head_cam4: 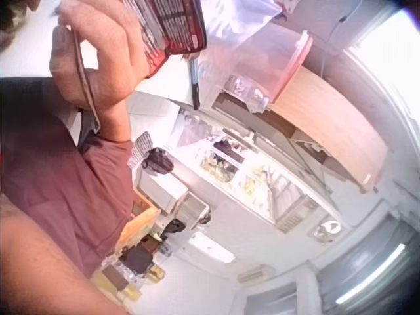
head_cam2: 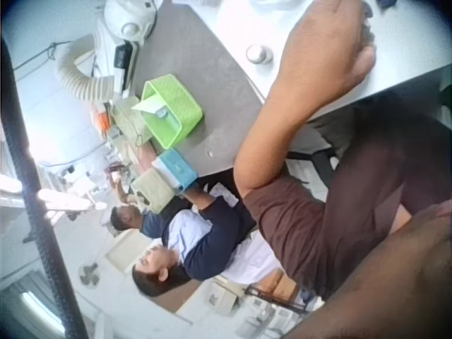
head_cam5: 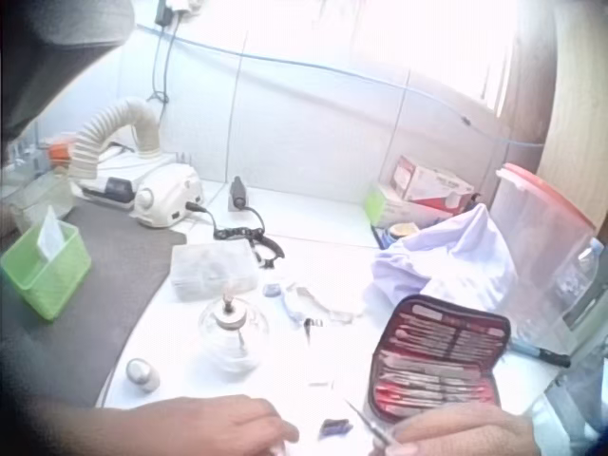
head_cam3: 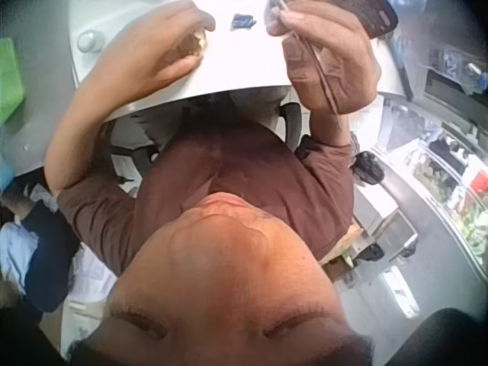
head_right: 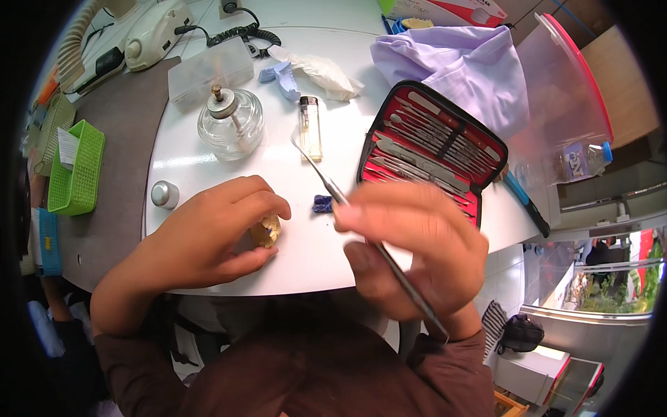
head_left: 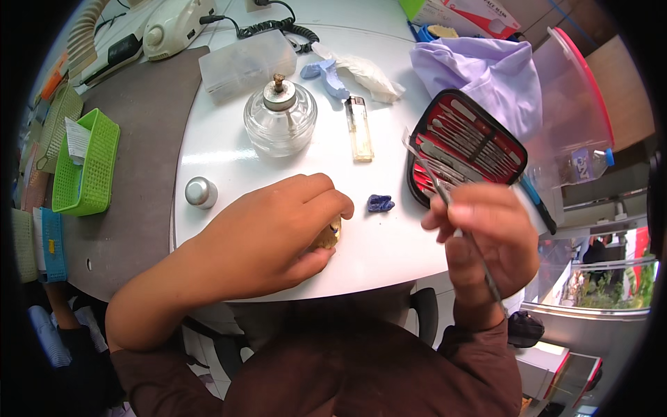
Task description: The person uses a carving tool to apply and shape pieces of blue wax onto a plaster dental model.
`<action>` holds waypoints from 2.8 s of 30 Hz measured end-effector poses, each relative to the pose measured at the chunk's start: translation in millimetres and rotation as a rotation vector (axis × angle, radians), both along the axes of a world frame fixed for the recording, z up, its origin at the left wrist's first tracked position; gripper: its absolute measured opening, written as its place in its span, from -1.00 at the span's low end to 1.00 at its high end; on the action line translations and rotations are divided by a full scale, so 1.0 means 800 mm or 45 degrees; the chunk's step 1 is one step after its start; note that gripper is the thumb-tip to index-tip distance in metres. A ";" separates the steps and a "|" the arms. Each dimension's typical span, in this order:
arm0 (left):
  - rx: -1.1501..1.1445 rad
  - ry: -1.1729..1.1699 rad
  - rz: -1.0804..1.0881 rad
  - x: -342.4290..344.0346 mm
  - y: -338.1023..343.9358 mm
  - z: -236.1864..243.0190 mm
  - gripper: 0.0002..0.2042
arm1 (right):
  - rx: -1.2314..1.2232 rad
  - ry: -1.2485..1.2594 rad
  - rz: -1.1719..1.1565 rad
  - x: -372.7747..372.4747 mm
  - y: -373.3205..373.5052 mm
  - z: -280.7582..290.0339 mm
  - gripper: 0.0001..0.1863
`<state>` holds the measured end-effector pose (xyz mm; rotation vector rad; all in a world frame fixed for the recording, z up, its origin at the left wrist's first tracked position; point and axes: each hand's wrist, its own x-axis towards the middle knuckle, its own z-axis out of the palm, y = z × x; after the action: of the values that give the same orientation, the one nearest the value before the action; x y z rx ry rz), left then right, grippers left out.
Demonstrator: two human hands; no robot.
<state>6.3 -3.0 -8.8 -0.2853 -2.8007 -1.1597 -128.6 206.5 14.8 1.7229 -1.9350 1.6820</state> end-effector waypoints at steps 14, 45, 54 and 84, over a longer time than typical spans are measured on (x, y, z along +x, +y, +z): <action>1.017 -0.230 -0.984 -0.002 -0.015 0.030 -0.76 | 0.173 0.413 -0.199 0.021 0.044 -0.087 -0.58; 1.042 -0.121 -0.436 -0.005 -0.020 0.023 -0.70 | -0.064 -0.013 0.080 -0.011 0.046 0.005 -0.79; 1.017 -0.066 0.018 -0.006 -0.009 0.001 -0.57 | -0.080 -0.306 0.583 -0.034 -0.048 0.013 -0.68; 0.924 0.142 0.081 -0.007 0.006 -0.007 -0.47 | -0.007 -0.331 0.495 -0.023 -0.050 -0.011 -0.62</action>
<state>1.0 2.1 -14.0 -0.1797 -2.0868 -1.9478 -146.8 166.6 6.0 2.0766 -1.7647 2.1313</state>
